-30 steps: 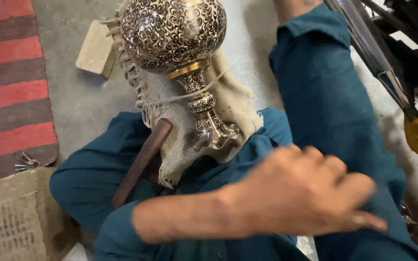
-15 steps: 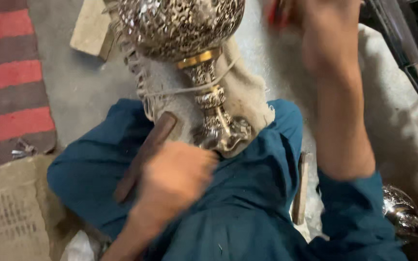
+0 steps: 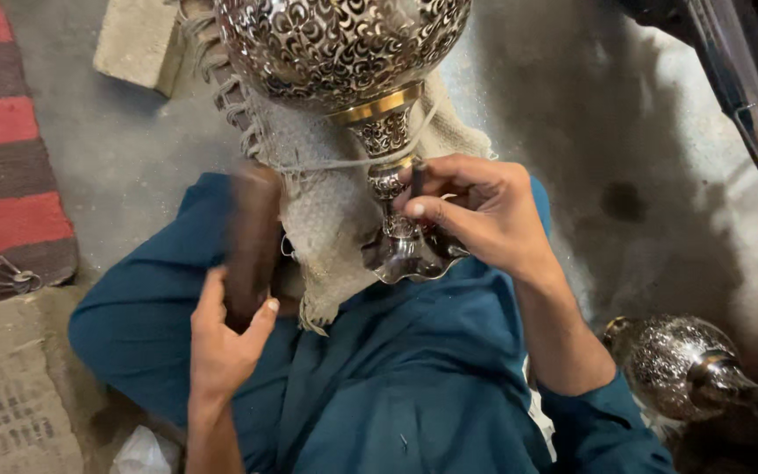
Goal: The person uses a small metal chisel and a wooden mallet to engrave decorative patterns into the neck of a silver-colored metal vessel. They repeatedly position the chisel and strike it with the mallet to create fine details.
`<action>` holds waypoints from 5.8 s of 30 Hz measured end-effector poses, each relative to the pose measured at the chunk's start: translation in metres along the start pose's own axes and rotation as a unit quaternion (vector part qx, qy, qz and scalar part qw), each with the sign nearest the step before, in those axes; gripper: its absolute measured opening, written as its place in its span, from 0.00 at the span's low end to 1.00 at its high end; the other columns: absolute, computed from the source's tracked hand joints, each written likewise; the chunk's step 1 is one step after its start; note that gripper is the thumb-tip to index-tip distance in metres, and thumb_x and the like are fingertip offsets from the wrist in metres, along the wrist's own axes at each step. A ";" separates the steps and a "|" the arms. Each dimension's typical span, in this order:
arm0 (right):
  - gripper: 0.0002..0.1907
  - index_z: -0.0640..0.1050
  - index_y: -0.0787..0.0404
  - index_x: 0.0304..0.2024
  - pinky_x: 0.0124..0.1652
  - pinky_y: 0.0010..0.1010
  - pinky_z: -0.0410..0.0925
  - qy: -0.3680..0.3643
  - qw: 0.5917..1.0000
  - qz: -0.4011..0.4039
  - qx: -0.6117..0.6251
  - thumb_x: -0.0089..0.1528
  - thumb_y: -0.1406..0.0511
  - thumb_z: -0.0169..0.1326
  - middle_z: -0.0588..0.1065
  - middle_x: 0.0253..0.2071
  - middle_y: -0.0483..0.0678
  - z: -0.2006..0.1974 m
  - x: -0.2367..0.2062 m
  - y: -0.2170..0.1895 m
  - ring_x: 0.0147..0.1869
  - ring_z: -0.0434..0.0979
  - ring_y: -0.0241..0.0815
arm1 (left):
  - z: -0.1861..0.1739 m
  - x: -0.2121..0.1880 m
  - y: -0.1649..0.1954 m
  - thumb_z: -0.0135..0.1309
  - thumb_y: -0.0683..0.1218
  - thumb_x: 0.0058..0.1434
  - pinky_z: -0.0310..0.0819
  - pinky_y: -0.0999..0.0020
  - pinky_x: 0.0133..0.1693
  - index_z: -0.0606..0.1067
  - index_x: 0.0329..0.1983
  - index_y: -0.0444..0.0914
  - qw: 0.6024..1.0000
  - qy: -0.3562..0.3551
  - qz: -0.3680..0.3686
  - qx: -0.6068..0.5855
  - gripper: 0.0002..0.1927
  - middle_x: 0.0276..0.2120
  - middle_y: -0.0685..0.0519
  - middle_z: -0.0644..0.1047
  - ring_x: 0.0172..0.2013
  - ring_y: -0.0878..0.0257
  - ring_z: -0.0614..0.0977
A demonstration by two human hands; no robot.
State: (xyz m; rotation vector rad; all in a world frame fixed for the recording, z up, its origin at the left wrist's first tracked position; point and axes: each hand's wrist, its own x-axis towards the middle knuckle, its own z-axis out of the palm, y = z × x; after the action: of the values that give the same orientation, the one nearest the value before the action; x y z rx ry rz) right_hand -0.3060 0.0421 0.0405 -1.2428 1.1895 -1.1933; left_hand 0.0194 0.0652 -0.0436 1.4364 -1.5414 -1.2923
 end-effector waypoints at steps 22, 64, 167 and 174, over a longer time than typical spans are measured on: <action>0.14 0.80 0.70 0.50 0.39 0.22 0.77 0.054 0.980 -0.030 -0.191 0.62 0.74 0.66 0.83 0.40 0.48 0.014 -0.008 -0.009 0.41 0.82 0.31 | -0.023 0.063 0.108 0.58 0.37 0.49 0.75 0.56 0.32 0.65 0.63 0.36 0.974 -0.117 0.081 0.177 0.35 0.34 0.42 0.79 0.29 0.50 0.82; 0.14 0.81 0.69 0.50 0.38 0.21 0.76 0.074 0.980 -0.040 -0.183 0.62 0.73 0.65 0.82 0.39 0.46 0.016 -0.009 -0.002 0.40 0.80 0.28 | -0.031 0.100 0.160 0.60 0.39 0.53 0.72 0.48 0.46 0.65 0.69 0.43 0.826 -0.105 0.349 0.431 0.38 0.38 0.44 0.75 0.41 0.44 0.79; 0.14 0.81 0.67 0.43 0.30 0.28 0.54 -0.026 0.960 -0.104 -0.259 0.58 0.68 0.70 0.61 0.24 0.41 -0.006 0.013 -0.003 0.28 0.58 0.30 | -0.028 0.092 0.121 0.61 0.40 0.51 0.72 0.50 0.52 0.63 0.69 0.40 0.926 -0.082 0.287 0.232 0.40 0.54 0.39 0.75 0.53 0.40 0.76; 0.14 0.81 0.68 0.43 0.30 0.29 0.55 -0.030 0.955 -0.117 -0.271 0.58 0.68 0.70 0.62 0.24 0.41 -0.007 0.014 -0.003 0.28 0.59 0.31 | -0.024 0.090 0.121 0.62 0.40 0.50 0.72 0.48 0.51 0.63 0.69 0.44 0.922 -0.082 0.254 0.280 0.41 0.48 0.40 0.76 0.50 0.39 0.77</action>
State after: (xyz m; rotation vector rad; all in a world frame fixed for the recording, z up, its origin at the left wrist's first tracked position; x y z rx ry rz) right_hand -0.3122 0.0280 0.0434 -1.8579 1.4067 -1.0139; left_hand -0.0135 -0.0387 0.0641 1.1260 -2.3365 -0.6931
